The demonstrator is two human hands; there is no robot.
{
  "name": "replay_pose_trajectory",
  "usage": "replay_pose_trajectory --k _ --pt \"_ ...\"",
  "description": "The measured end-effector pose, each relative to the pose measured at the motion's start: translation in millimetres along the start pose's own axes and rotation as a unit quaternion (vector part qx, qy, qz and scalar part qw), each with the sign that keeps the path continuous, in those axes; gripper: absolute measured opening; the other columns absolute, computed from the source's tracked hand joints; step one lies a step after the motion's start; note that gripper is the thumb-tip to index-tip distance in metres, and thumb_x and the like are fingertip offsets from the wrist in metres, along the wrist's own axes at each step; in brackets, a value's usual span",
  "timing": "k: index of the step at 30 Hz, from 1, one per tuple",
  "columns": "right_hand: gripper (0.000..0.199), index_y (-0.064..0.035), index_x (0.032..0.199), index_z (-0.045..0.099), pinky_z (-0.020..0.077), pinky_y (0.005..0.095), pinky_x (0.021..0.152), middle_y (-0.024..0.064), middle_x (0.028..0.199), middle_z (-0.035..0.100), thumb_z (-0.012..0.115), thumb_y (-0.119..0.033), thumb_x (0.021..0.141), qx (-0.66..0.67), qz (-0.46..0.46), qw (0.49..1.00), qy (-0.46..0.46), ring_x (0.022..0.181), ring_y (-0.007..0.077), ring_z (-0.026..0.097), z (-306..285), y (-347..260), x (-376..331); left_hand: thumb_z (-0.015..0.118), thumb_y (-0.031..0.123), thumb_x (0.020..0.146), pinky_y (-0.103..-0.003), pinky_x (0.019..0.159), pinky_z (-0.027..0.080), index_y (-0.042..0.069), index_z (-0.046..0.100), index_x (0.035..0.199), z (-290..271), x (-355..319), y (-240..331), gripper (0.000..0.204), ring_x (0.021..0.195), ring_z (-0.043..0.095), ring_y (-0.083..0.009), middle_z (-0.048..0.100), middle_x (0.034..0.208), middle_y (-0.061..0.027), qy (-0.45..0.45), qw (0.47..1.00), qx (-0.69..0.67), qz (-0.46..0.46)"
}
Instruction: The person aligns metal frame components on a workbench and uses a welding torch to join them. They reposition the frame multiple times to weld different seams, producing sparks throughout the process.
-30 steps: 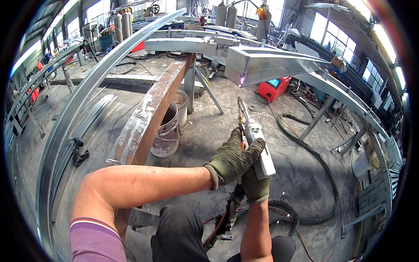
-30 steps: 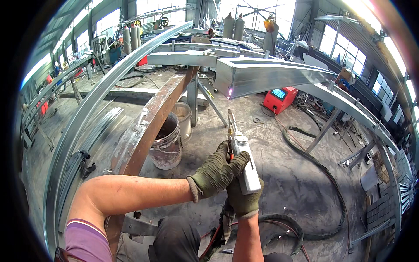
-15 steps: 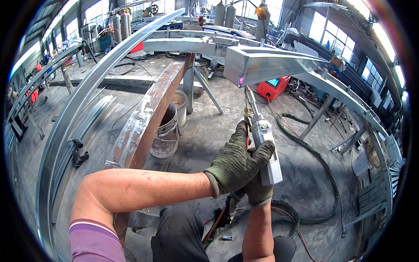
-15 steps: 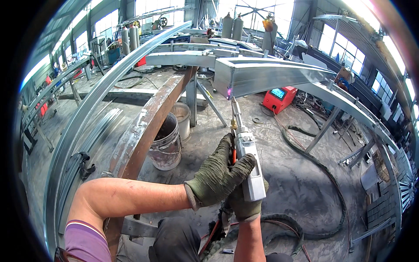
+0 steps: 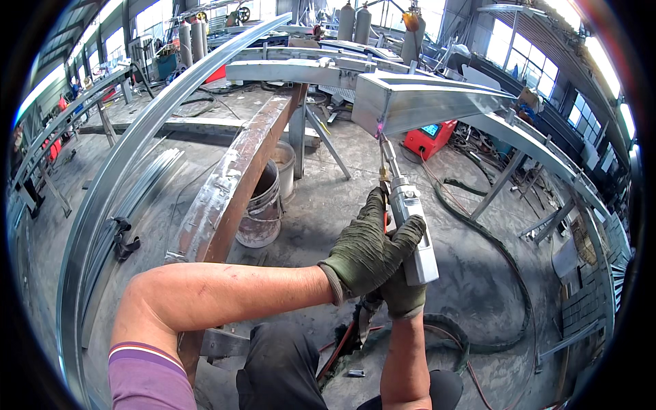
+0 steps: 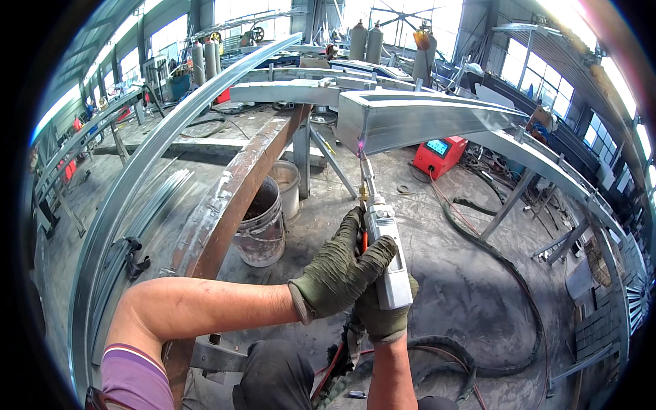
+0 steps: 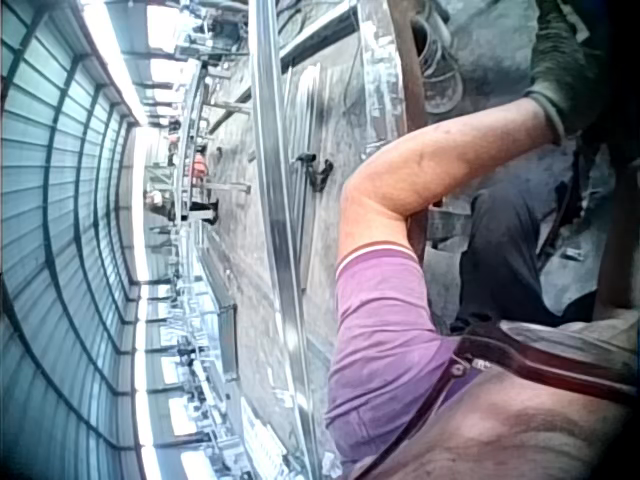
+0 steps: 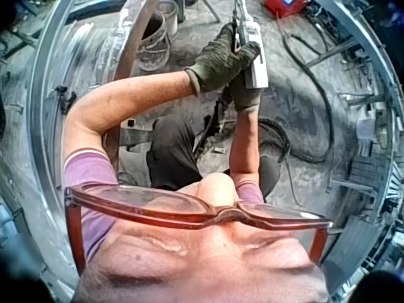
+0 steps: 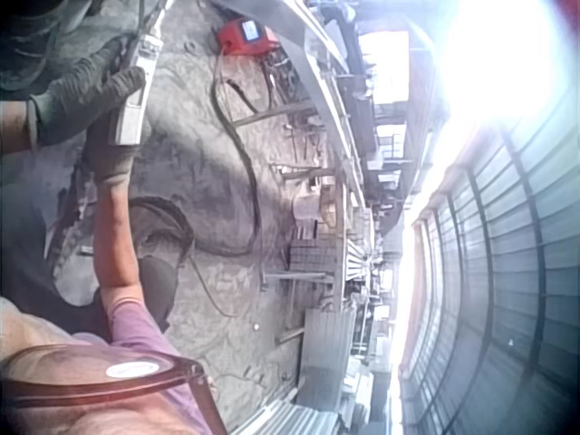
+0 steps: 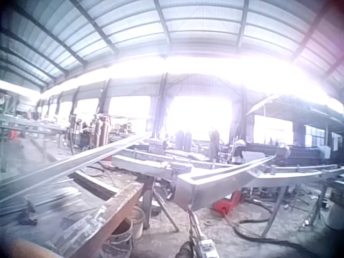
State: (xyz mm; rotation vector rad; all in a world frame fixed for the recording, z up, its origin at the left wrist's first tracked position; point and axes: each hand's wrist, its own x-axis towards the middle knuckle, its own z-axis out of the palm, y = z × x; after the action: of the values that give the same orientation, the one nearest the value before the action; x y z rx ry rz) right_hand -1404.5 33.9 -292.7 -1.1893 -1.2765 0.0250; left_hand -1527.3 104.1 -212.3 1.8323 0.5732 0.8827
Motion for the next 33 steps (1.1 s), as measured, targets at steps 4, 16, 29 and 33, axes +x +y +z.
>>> replay_pose_trajectory --k 4,16,29,33 --pt "0.026 -0.0049 0.116 0.080 0.0627 0.0414 0.075 0.0152 0.094 0.083 0.078 -0.029 0.105 -0.012 -0.010 1.000 0.023 0.086 0.0308 0.084 3 -1 3 0.067 0.038 0.115 -0.045 0.119 0.051 -0.002 0.043 0.161 0 2 -3 0.067 0.137 0.064 -0.0291 0.063 0.146 -0.0235 -0.007 1.000 -0.006 -0.014" --pt "0.025 -0.0040 0.114 0.079 0.0618 0.0418 0.072 0.0151 0.091 0.081 0.075 -0.027 0.106 -0.016 -0.007 1.000 0.019 0.082 0.0323 0.083 2 4 1 0.069 0.057 0.107 -0.053 0.122 0.050 -0.006 0.037 0.167 -1 2 -5 0.092 0.145 0.063 -0.0504 0.060 0.154 -0.0377 -0.009 1.000 -0.007 -0.025" --pt "0.018 -0.0061 0.104 0.079 0.0598 0.0440 0.067 0.0126 0.085 0.078 0.073 -0.023 0.102 -0.003 0.015 1.000 0.008 0.077 0.0340 0.080 2 12 -3 0.069 0.054 0.107 -0.054 0.119 0.051 -0.005 0.037 0.165 1 3 -6 0.089 0.140 0.065 -0.0502 0.064 0.149 -0.0365 0.000 1.000 -0.005 -0.012" --pt "0.019 -0.0072 0.106 0.079 0.0603 0.0443 0.068 0.0130 0.087 0.079 0.073 -0.025 0.106 -0.037 -0.009 0.999 0.010 0.079 0.0350 0.081 2 10 -2 0.069 0.054 0.107 -0.054 0.120 0.050 -0.004 0.037 0.166 1 2 -6 0.089 0.140 0.066 -0.0497 0.064 0.149 -0.0360 0.007 1.000 0.000 -0.002"
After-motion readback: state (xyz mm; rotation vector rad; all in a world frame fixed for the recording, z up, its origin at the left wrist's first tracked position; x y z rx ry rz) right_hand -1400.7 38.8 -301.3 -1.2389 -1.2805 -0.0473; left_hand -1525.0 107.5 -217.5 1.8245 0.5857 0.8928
